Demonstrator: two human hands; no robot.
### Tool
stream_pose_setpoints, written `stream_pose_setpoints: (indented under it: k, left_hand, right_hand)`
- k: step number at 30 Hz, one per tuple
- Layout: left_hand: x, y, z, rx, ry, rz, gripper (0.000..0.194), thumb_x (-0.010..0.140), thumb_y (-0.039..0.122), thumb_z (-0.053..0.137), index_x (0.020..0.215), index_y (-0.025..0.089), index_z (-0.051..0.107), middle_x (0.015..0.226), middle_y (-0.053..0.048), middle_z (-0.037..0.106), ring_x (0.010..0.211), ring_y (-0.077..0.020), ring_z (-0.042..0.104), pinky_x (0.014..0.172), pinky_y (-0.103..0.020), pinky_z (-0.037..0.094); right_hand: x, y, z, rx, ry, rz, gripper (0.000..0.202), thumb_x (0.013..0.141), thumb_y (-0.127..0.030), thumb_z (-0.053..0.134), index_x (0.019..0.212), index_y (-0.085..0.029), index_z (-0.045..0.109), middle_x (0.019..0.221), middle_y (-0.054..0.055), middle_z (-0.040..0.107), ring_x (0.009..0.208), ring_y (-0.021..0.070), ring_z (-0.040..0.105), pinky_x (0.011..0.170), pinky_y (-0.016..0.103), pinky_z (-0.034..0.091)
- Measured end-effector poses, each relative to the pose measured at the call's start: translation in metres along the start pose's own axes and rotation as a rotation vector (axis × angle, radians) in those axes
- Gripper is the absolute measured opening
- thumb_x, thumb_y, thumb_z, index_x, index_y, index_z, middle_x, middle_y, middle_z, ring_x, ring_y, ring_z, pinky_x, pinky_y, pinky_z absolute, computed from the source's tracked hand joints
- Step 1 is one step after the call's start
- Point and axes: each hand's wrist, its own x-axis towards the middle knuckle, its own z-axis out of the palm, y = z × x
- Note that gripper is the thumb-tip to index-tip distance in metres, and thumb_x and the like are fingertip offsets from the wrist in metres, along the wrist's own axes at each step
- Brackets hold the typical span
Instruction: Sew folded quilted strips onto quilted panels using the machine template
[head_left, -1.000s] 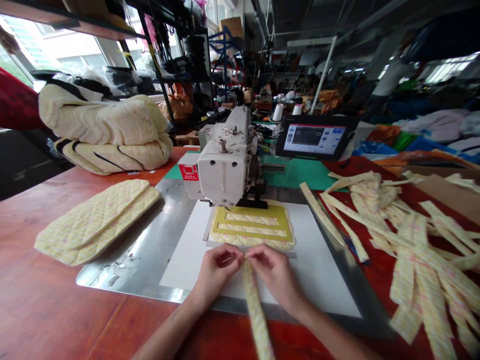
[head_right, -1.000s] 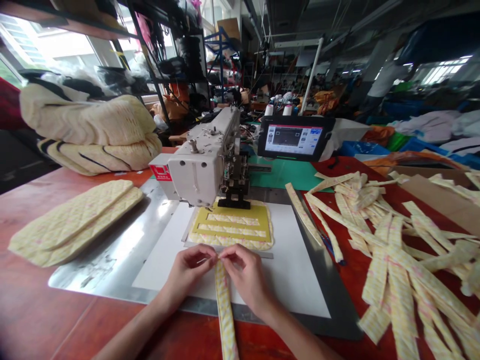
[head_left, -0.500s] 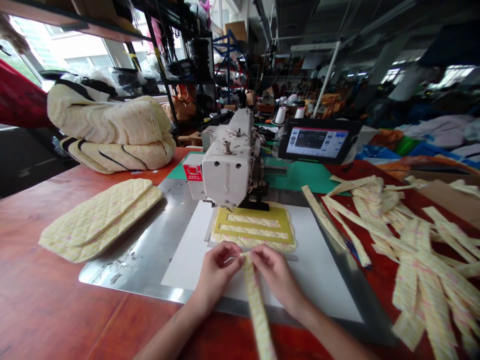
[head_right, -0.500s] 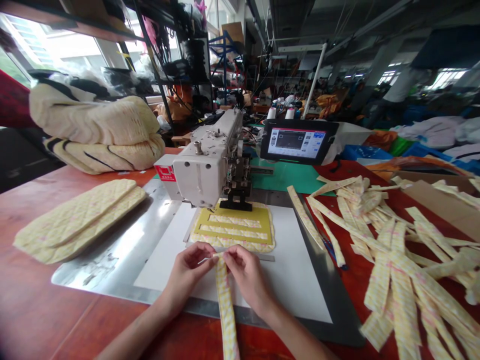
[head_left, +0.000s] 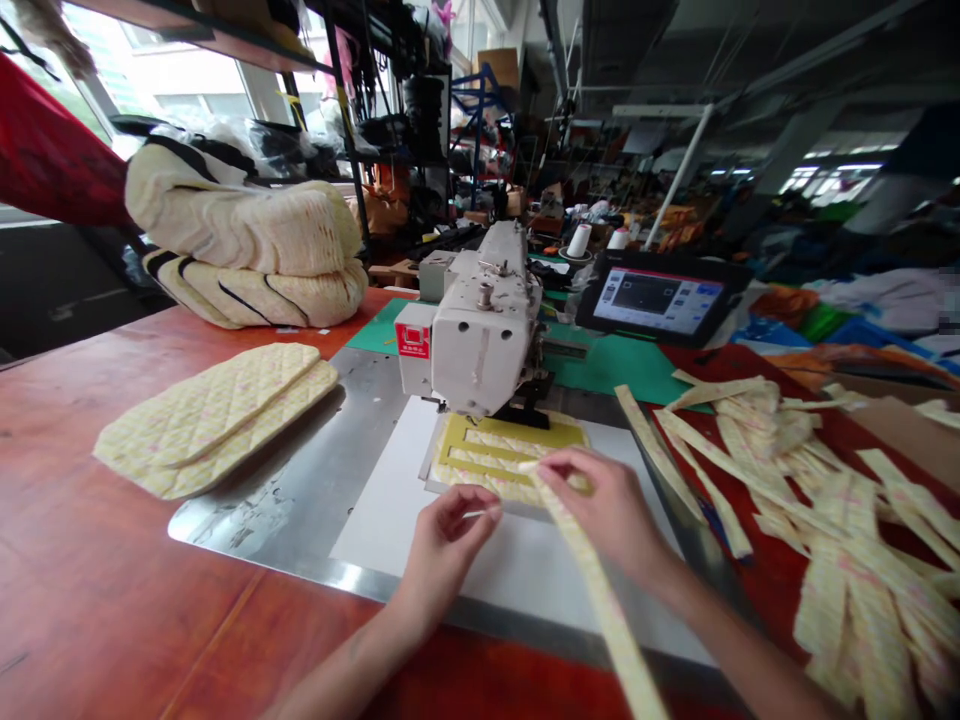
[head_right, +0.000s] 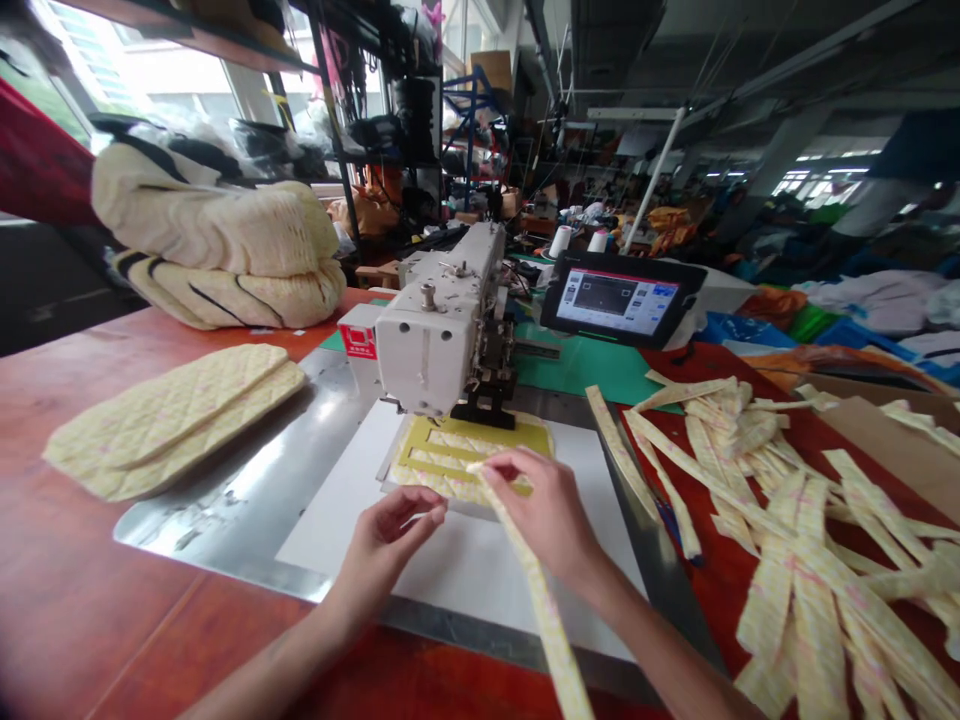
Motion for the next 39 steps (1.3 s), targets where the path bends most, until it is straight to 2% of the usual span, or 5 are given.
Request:
stream_pose_setpoints:
  k: [5, 11, 27, 34, 39]
  left_hand:
    - [0.004, 0.007, -0.021, 0.181, -0.025, 0.093, 0.033, 0.09, 0.051, 0.07, 0.087, 0.018, 0.075, 0.104, -0.009, 0.074, 0.1, -0.0246, 0.068, 0.088, -0.032, 0.054]
    - [0.01, 0.012, -0.052, 0.344, -0.024, 0.167, 0.034, 0.096, 0.048, 0.062, 0.086, 0.019, 0.076, 0.101, -0.01, 0.073, 0.096, -0.0241, 0.068, 0.088, -0.032, 0.052]
    - [0.055, 0.017, -0.077, 0.671, -0.105, 0.391, 0.026, 0.099, 0.033, 0.058, 0.084, 0.021, 0.077, 0.085, -0.007, 0.073, 0.084, -0.0217, 0.063, 0.081, -0.031, 0.05]
    - [0.089, 0.007, -0.074, 0.953, -0.316, 0.608, 0.037, 0.103, 0.023, 0.046, 0.136, 0.015, 0.062, 0.129, -0.017, 0.069, 0.117, -0.0282, 0.063, 0.102, -0.042, 0.049]
    - [0.101, -0.001, -0.069, 1.057, -0.374, 0.688, 0.036, 0.105, 0.024, 0.046, 0.136, 0.015, 0.061, 0.135, -0.017, 0.067, 0.122, -0.0296, 0.063, 0.106, -0.047, 0.048]
  right_hand:
    - [0.05, 0.008, 0.013, -0.626, -0.198, -0.554, 0.03, 0.104, -0.018, 0.045, 0.105, -0.02, 0.074, 0.093, 0.012, 0.072, 0.092, 0.0279, 0.063, 0.086, 0.044, 0.05]
    - [0.076, 0.047, 0.073, -1.005, -0.295, -0.77, 0.031, 0.097, 0.001, 0.046, 0.105, -0.016, 0.071, 0.09, 0.011, 0.07, 0.086, 0.0275, 0.062, 0.076, 0.039, 0.051]
    - [0.08, 0.054, 0.074, -0.861, -0.404, -0.653, 0.038, 0.095, 0.001, 0.046, 0.12, -0.019, 0.066, 0.108, 0.013, 0.068, 0.104, 0.03, 0.064, 0.091, 0.043, 0.056]
    - [0.066, 0.063, 0.071, -0.487, -0.321, -0.483, 0.048, 0.096, -0.003, 0.043, 0.136, -0.023, 0.061, 0.127, 0.011, 0.063, 0.122, 0.0263, 0.058, 0.108, 0.047, 0.05]
    - [0.066, 0.064, 0.066, -0.367, -0.367, -0.402, 0.051, 0.093, -0.001, 0.04, 0.133, -0.022, 0.065, 0.133, 0.009, 0.064, 0.126, 0.0222, 0.058, 0.114, 0.042, 0.047]
